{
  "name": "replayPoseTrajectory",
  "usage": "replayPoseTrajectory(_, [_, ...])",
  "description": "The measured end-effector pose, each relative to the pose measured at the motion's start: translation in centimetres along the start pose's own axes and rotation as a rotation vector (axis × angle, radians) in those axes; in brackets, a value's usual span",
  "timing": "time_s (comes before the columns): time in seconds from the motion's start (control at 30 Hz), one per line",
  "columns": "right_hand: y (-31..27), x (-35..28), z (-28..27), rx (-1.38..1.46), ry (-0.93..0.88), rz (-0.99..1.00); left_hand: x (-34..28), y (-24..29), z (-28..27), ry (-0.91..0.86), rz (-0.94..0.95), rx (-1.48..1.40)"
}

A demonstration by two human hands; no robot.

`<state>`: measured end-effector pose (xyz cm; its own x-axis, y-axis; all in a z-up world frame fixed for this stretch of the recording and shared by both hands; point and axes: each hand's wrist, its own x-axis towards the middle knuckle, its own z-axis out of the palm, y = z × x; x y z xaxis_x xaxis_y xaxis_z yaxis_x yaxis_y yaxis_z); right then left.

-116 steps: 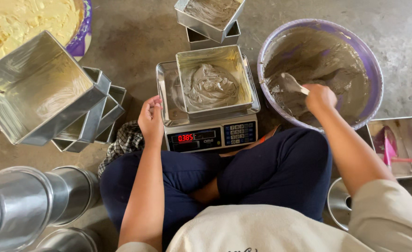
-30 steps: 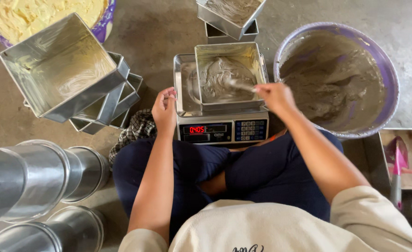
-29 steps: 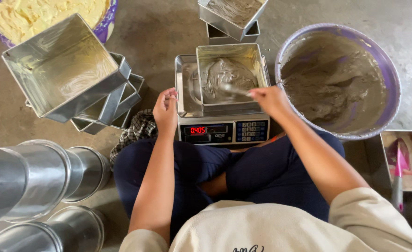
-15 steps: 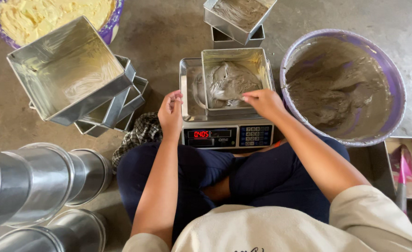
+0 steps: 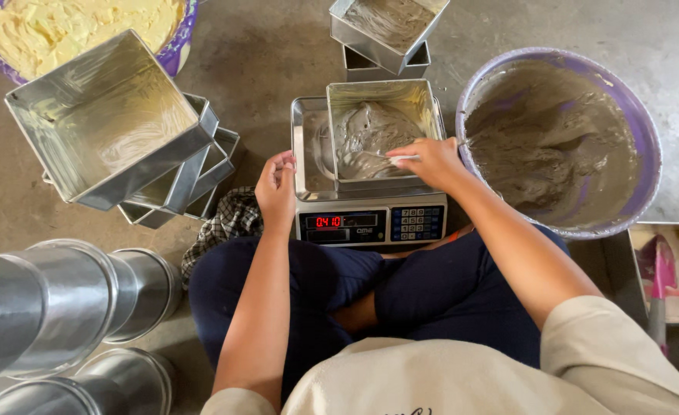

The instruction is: The person scoops grey batter from a large bowl into square metal molds placed on a digital scale, levels the batter with a spoon, and stacks the filled molds. The person repeats this process for multiple molds.

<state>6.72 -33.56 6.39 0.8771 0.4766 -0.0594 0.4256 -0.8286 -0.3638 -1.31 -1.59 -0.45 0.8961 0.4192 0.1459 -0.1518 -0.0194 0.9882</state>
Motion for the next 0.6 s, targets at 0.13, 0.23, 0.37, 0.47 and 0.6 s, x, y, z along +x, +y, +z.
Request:
replayPoseTrajectory(0.13, [3.3, -1.9, -2.0, -0.078, -0.044, 0.146, 0.0, 0.1, -0.3, -0.002, -0.008, 0.03])
replayPoseTrajectory(0.23, [5.1, -4.1, -4.0, -0.127, -0.004, 0.196, 0.1, 0.2, 0.1, -0.016, 0.02, 0.003])
replayPoseTrajectory(0.37, [4.7, -5.1, -5.8, -0.151, 0.008, 0.296, -0.1, 0.5, 0.0, -0.02, -0.026, 0.033])
replayPoseTrajectory(0.47, [3.7, -3.9, -6.7, -0.041, 0.109, 0.393, -0.1, 0.7, 0.0, -0.021, 0.017, 0.036])
replayPoseTrajectory(0.6, [1.8, -1.8, -6.2, -0.018, 0.168, 0.575, -0.4, 0.9, -0.2, -0.02, 0.018, 0.047])
